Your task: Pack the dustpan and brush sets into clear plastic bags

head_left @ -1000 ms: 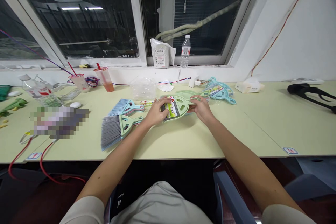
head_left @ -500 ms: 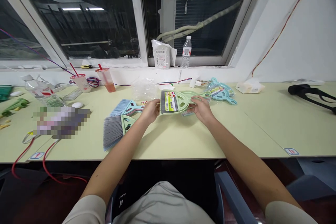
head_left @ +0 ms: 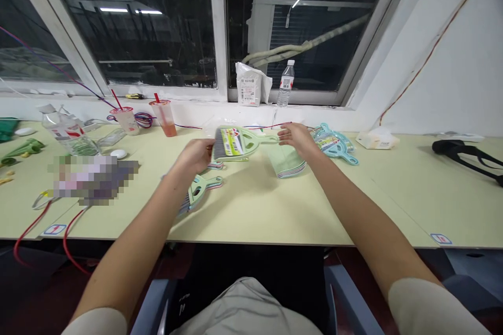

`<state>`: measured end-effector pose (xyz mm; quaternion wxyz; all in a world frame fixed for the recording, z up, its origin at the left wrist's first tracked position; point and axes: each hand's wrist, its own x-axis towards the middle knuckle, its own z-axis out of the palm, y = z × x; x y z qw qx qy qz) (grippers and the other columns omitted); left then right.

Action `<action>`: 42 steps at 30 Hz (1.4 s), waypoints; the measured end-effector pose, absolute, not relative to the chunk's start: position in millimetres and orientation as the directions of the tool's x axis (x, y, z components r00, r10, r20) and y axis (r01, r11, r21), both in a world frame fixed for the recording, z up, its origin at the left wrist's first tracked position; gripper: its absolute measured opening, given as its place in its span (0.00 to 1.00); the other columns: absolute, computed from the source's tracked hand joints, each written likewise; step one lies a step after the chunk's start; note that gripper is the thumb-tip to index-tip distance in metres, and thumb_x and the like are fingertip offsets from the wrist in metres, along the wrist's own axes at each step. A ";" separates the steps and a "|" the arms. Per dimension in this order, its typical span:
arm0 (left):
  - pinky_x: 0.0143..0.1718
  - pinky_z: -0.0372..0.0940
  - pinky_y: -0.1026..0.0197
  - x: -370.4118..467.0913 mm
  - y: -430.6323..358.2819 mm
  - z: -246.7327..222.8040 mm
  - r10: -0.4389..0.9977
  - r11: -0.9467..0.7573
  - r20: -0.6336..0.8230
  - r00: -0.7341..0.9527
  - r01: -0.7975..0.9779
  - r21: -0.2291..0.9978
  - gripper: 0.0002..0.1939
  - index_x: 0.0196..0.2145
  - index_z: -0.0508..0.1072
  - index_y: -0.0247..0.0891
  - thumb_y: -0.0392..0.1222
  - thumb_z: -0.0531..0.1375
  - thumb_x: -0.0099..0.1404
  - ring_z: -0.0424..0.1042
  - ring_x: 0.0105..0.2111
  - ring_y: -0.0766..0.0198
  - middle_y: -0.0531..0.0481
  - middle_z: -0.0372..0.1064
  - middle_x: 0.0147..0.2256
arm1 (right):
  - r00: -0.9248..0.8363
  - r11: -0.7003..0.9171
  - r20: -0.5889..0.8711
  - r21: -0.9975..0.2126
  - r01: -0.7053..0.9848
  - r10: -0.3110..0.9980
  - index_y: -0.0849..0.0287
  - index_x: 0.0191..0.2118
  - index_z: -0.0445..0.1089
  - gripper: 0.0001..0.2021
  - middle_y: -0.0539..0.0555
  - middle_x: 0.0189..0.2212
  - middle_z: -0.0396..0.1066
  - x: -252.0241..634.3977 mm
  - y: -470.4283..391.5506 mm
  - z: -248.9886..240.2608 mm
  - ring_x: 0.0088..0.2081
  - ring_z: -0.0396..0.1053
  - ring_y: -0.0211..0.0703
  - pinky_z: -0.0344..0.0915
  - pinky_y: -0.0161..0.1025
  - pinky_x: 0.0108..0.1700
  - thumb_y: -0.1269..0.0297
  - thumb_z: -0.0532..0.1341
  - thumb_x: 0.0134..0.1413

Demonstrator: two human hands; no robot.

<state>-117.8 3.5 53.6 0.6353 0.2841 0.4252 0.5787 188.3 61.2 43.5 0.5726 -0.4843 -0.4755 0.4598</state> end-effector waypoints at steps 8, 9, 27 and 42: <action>0.23 0.73 0.63 -206.8 -16.0 62.1 0.946 0.159 -0.262 -0.190 -0.432 0.888 0.09 0.36 0.76 0.28 0.24 0.57 0.61 0.74 0.20 0.62 0.46 0.72 0.23 | -0.040 -0.240 -0.245 -0.965 0.108 0.969 0.61 0.37 0.66 0.05 0.53 0.21 0.69 71.8 168.1 36.7 0.22 0.68 0.40 0.66 0.35 0.25 0.73 0.63 0.58; 0.23 0.73 0.63 -211.3 -17.2 56.9 0.946 0.156 -0.259 -0.193 -0.428 0.890 0.09 0.36 0.76 0.28 0.24 0.57 0.60 0.75 0.20 0.62 0.46 0.73 0.23 | -0.024 -0.252 -0.257 -0.961 0.115 0.966 0.61 0.36 0.65 0.05 0.52 0.20 0.67 61.6 177.6 31.9 0.21 0.66 0.38 0.64 0.34 0.23 0.73 0.63 0.59; 0.29 0.76 0.59 -214.8 -6.6 19.2 0.968 0.137 -0.206 -0.142 -0.390 0.910 0.08 0.34 0.77 0.29 0.27 0.60 0.57 0.80 0.28 0.55 0.44 0.75 0.24 | 0.119 -0.260 -0.244 -0.954 0.149 0.962 0.56 0.26 0.61 0.18 0.41 0.14 0.50 21.7 221.7 6.1 0.18 0.44 0.29 0.40 0.31 0.19 0.79 0.71 0.47; 0.29 0.76 0.58 -189.6 -16.2 48.7 0.992 0.058 -0.092 -0.084 -0.344 0.937 0.10 0.36 0.77 0.27 0.29 0.61 0.55 0.79 0.28 0.54 0.41 0.77 0.27 | 0.062 0.186 0.177 -0.964 -0.188 0.982 0.57 0.28 0.63 0.11 0.52 0.33 0.73 166.1 103.7 40.4 0.33 0.78 0.45 0.78 0.43 0.36 0.70 0.68 0.45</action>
